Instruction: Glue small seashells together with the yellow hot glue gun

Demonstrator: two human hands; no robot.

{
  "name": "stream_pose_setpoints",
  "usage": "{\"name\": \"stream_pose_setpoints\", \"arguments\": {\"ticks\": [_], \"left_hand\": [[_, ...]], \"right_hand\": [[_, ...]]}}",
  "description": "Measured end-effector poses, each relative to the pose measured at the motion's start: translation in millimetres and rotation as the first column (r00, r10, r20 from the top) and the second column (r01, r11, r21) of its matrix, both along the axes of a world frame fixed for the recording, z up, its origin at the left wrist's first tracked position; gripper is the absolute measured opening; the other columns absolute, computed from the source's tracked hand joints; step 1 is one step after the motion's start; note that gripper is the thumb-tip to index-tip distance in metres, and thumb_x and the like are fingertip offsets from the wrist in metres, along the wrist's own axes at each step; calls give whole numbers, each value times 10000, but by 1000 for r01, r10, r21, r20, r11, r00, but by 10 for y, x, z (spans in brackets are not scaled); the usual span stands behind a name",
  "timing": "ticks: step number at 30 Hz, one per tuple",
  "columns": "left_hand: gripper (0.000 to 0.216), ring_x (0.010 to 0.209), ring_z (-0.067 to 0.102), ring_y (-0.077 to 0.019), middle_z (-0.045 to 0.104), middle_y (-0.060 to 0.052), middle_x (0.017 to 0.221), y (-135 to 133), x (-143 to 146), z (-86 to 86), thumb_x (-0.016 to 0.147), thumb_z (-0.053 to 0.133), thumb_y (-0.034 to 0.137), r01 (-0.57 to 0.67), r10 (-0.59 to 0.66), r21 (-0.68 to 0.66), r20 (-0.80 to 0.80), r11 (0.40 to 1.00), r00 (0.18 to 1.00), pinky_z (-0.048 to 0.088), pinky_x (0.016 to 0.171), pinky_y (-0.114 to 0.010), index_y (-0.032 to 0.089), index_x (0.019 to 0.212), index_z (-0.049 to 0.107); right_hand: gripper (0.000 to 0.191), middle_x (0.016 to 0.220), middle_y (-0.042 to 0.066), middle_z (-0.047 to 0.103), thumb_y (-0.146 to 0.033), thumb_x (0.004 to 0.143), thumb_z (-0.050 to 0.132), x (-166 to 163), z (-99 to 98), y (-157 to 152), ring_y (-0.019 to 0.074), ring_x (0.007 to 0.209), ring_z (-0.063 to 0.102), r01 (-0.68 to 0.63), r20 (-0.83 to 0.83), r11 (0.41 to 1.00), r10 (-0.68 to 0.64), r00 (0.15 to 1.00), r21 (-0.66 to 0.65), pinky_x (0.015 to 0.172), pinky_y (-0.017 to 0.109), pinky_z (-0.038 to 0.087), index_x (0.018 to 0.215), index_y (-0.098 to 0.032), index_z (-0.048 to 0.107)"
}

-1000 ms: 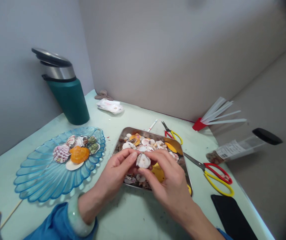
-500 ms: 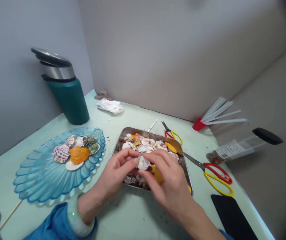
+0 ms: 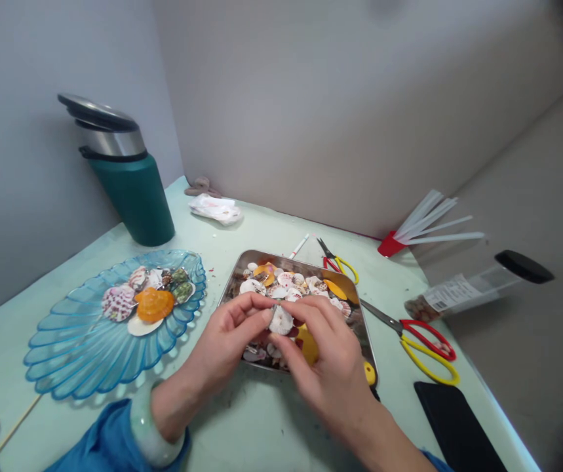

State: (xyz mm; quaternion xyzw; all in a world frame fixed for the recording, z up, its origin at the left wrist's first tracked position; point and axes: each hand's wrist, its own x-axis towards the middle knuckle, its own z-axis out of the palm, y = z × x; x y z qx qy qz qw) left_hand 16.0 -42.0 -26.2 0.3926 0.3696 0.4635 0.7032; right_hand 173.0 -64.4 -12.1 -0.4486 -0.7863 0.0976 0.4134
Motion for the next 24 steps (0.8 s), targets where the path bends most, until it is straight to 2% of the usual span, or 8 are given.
{"name": "stream_pose_setpoints", "arguments": {"ticks": [4,9,14,19,24], "left_hand": [[198,820,621,-153,686,-35,906,1,6,-5,807,691,310,-3,2,15,35,1000,999,498,760,-265,184,960,685],[222,899,628,-159,684,-57,1069,5,7,-41,840,658,335,9,-11,34,41,999,999,497,814,-271,209,1021,691],[294,955,644,-148,710,-23,1065,-4,-11,-68,789,726,248,46,-49,114,25,992,998,484,839,-224,251,1079,682],[286,1023,637,-155,717,-16,1114,-5,-9,-49,827,686,264,43,-44,111,11,993,999,477,858,-213,265,1113,685],[257,1207,551,-205,710,-19,1157,11,-4,-28,886,599,337,-8,13,119,-46,993,999,398,1008,-271,268,1113,700]], "right_hand": [[260,1012,75,605,-110,834,615,-13,14,8,217,951,559,10,-117,998,-18,993,-68,817,371,465,1084,-180,596],[269,1019,61,614,-101,822,620,-23,34,7,203,953,560,51,-147,994,-65,987,-98,827,344,455,1076,-187,597],[242,995,38,619,-101,819,627,-43,8,16,182,941,569,79,-195,990,-100,976,-113,826,311,452,1037,-196,585],[273,1018,37,606,-111,827,633,-41,-22,10,183,940,562,61,-172,983,-92,981,-174,802,304,451,1072,-206,560],[205,1004,50,601,-136,851,620,-36,-14,-7,190,924,560,24,-151,982,-52,987,-186,800,320,446,1043,-184,567]]}}
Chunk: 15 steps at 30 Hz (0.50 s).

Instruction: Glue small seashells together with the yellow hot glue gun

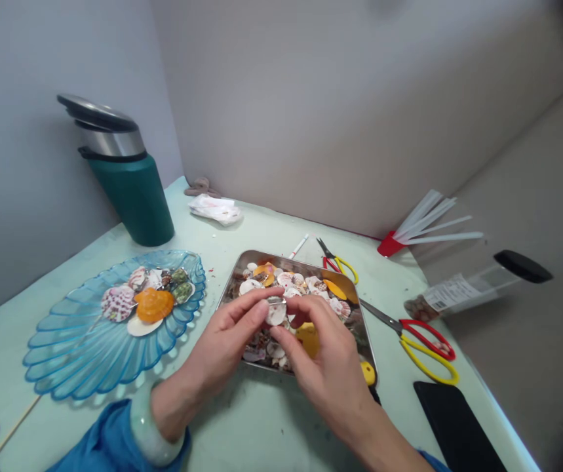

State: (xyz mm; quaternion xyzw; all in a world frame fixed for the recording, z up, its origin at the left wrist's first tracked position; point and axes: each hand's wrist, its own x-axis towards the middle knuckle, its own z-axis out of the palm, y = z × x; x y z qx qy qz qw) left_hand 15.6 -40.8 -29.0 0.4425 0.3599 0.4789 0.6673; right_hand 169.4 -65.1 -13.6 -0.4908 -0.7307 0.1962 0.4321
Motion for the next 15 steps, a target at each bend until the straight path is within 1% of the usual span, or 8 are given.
{"name": "stream_pose_setpoints", "arguments": {"ticks": [3,7,11,15], "left_hand": [[258,1205,556,-226,668,-22,1251,6,-3,-19,902,565,364,5,-4,6,-13,1000,1000,397,1019,-316,276,1102,703],[271,1210,552,-232,657,-21,1268,2,-17,-54,902,564,360,11,-5,74,-85,997,996,369,1055,-342,289,1129,694],[273,1220,536,-215,655,-8,1258,-7,-36,-39,874,610,335,31,5,190,-188,981,982,373,1054,-311,310,1132,696],[278,1212,534,-196,653,-1,1244,-10,-47,-4,858,633,303,36,27,260,-237,965,971,392,1037,-277,313,1127,698]], "right_hand": [[118,975,48,604,-150,879,593,-2,14,2,181,900,564,-13,-12,1000,13,1000,-2,776,311,448,992,-180,584],[135,924,39,604,-135,861,615,9,31,10,167,834,560,30,-19,997,-28,999,73,746,304,444,989,-172,588],[107,860,35,602,-71,862,572,24,41,14,161,812,552,35,-11,986,-34,999,164,729,298,434,909,-165,591],[106,836,38,603,-64,869,553,21,33,21,163,803,556,34,-18,987,-32,999,156,730,304,434,872,-163,590]]}}
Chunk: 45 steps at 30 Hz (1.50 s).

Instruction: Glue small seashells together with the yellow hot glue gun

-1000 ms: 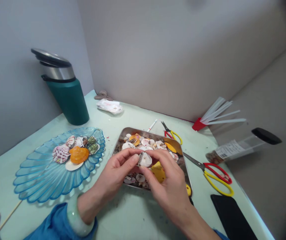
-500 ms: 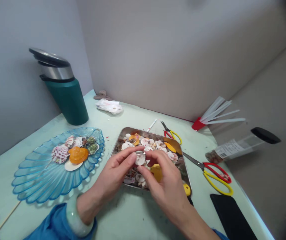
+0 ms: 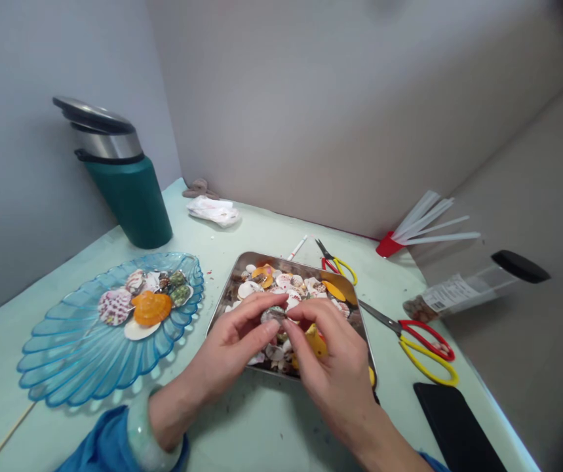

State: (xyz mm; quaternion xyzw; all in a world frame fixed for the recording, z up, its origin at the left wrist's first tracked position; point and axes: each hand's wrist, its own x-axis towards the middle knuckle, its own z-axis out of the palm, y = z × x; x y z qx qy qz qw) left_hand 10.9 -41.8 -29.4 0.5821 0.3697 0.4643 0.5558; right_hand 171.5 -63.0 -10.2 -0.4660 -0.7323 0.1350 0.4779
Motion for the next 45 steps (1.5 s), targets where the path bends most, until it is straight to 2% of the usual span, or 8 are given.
{"name": "stream_pose_setpoints", "arguments": {"ticks": [5,12,16,25,37,45], "left_hand": [[249,1199,539,-181,665,7,1208,6,3,-8,896,577,283,-12,12,33,-17,999,1000,378,1054,-279,325,1108,701],[281,1275,486,-195,629,-19,1259,-12,0,14,876,594,242,-18,25,133,-50,991,998,405,1041,-266,310,1132,691],[288,1300,464,-194,630,-19,1278,-9,-16,22,894,567,256,-6,17,159,-68,987,998,371,1079,-280,300,1155,680],[293,1303,453,-185,620,17,1307,-20,-26,-23,928,519,269,16,-10,130,-46,991,999,285,1128,-294,329,1174,668],[303,1321,436,-170,620,30,1311,-6,-14,-29,931,517,233,31,-26,143,-35,989,999,283,1128,-280,339,1171,668],[299,1289,481,-203,635,5,1301,-19,-20,-2,918,532,253,17,-10,133,-50,991,999,309,1125,-332,311,1172,680]], "right_hand": [[84,829,34,596,-92,876,562,0,-27,0,168,789,554,7,3,1000,-7,1000,-21,711,313,430,871,-173,583],[86,827,31,599,-94,875,566,10,-44,6,171,775,553,16,19,1000,-16,1000,-17,683,312,424,872,-179,578],[94,827,29,604,-90,878,561,5,-30,18,170,780,558,4,11,1000,-4,1000,-15,690,311,427,872,-183,577],[108,826,26,616,-91,879,563,6,-25,-10,177,789,565,-5,2,1000,5,1000,-6,704,324,430,854,-196,567],[133,791,7,599,-71,863,572,-6,10,-13,154,763,559,-25,-58,999,23,998,-38,708,298,436,814,-194,561],[149,756,-5,596,-79,854,585,-1,32,-34,148,726,562,-26,-91,997,20,996,-67,688,292,439,769,-199,557]]}}
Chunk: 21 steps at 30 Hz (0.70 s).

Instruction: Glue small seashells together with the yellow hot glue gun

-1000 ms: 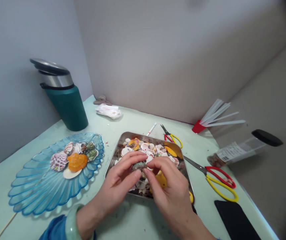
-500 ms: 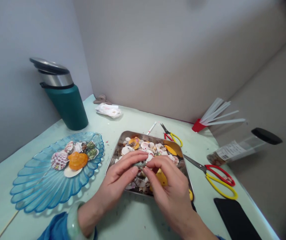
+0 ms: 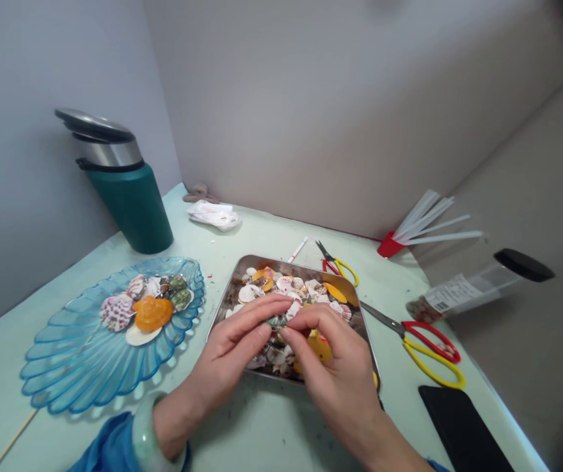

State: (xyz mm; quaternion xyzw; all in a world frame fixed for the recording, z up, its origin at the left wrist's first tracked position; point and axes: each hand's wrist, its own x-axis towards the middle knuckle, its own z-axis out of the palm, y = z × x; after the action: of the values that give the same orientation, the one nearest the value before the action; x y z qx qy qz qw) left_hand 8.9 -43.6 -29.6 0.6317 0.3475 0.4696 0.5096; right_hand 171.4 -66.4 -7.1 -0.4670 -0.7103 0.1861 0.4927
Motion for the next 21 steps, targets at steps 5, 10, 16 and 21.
{"name": "stream_pose_setpoints", "arguments": {"ticks": [5,10,16,21], "left_hand": [[309,1274,498,-226,631,-18,1309,-7,7,27,917,529,279,3,-3,-22,-16,1000,1000,321,1119,-353,282,1190,673],[319,1277,493,-230,619,-20,1323,-11,9,4,924,519,290,15,-15,-50,-2,999,1000,322,1114,-350,286,1210,659],[311,1274,497,-210,624,-8,1317,-15,19,-7,925,522,282,3,-3,-61,12,998,1000,312,1117,-321,298,1202,663],[312,1277,496,-219,625,-13,1317,-26,15,-8,922,526,285,9,-7,-61,28,998,1000,309,1124,-341,296,1200,665]], "right_hand": [[147,753,-12,600,-94,853,594,1,22,13,147,720,569,4,-26,1000,-5,1000,-18,693,290,440,762,-204,559],[129,790,0,603,-87,861,578,-2,14,32,154,765,576,19,-19,999,-18,1000,27,718,295,446,808,-203,556],[136,859,56,634,-54,869,555,17,-20,36,194,825,581,-10,145,982,-18,989,189,732,361,454,892,-187,574],[133,847,59,641,-65,878,554,26,-26,37,203,820,588,-10,181,979,-27,983,203,725,378,457,889,-196,573]]}}
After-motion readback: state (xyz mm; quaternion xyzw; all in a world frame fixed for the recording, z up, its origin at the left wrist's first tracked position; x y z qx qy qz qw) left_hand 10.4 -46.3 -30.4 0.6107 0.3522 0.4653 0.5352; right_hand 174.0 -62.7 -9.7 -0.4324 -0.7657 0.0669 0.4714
